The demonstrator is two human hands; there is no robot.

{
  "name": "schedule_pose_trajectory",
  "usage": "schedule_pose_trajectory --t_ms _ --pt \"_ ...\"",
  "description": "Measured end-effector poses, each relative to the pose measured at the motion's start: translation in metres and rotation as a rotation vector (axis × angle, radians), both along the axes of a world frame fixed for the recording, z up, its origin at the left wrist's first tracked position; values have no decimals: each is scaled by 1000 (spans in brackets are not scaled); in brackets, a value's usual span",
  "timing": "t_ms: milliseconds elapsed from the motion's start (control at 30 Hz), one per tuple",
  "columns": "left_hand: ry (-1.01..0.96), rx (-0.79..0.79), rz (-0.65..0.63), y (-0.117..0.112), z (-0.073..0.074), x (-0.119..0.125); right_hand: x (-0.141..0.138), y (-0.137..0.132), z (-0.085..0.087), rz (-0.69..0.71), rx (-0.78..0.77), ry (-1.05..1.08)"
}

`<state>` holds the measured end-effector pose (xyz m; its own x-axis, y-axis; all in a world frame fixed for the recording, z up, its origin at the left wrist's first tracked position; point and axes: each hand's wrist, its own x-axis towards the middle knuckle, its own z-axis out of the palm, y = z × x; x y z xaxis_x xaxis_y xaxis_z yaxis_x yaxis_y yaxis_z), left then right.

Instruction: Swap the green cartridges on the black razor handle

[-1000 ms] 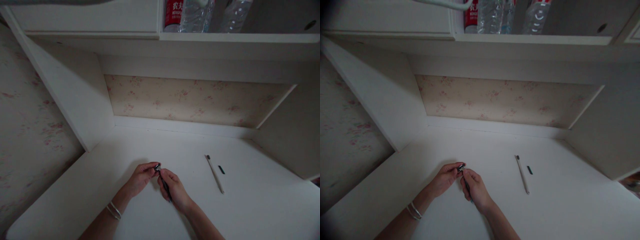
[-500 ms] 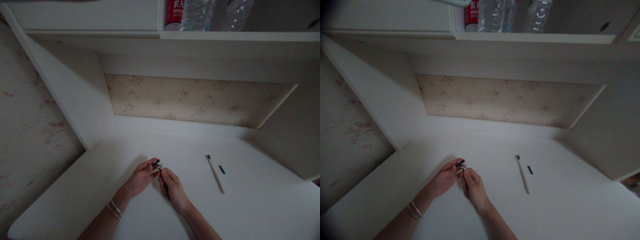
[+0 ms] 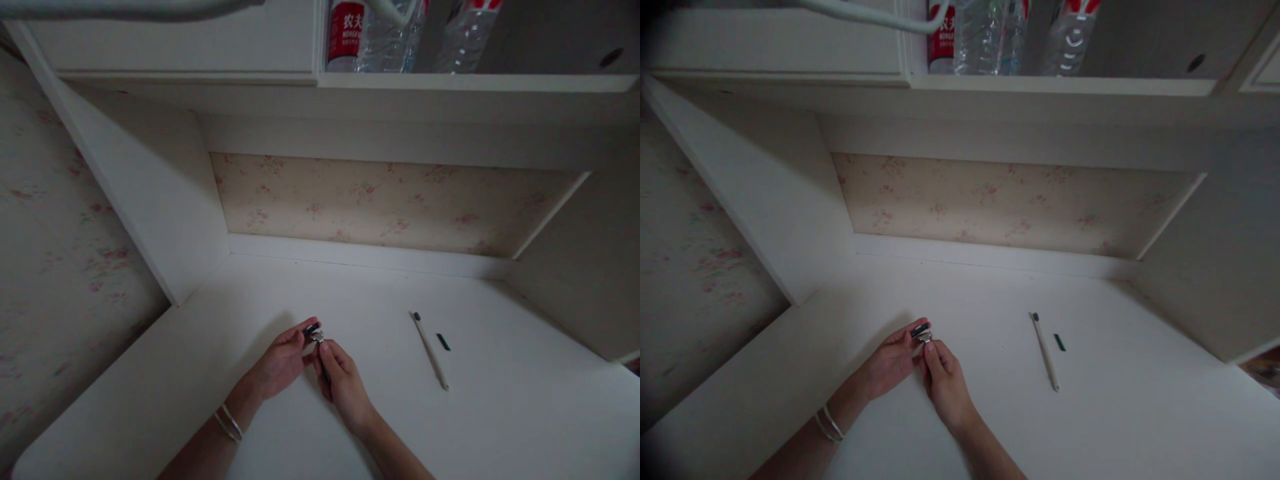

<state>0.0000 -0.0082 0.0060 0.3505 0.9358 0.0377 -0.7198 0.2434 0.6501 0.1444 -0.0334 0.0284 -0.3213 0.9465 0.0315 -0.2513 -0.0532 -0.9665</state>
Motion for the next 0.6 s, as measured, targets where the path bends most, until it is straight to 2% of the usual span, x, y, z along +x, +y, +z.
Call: schedule_pose_trajectory --t_ms 300,600 --pt "0 1 -7 1 -3 4 -4 0 -6 -11 25 20" --pt "9 16 11 0 -1 6 -5 -1 -4 -28 13 -2"
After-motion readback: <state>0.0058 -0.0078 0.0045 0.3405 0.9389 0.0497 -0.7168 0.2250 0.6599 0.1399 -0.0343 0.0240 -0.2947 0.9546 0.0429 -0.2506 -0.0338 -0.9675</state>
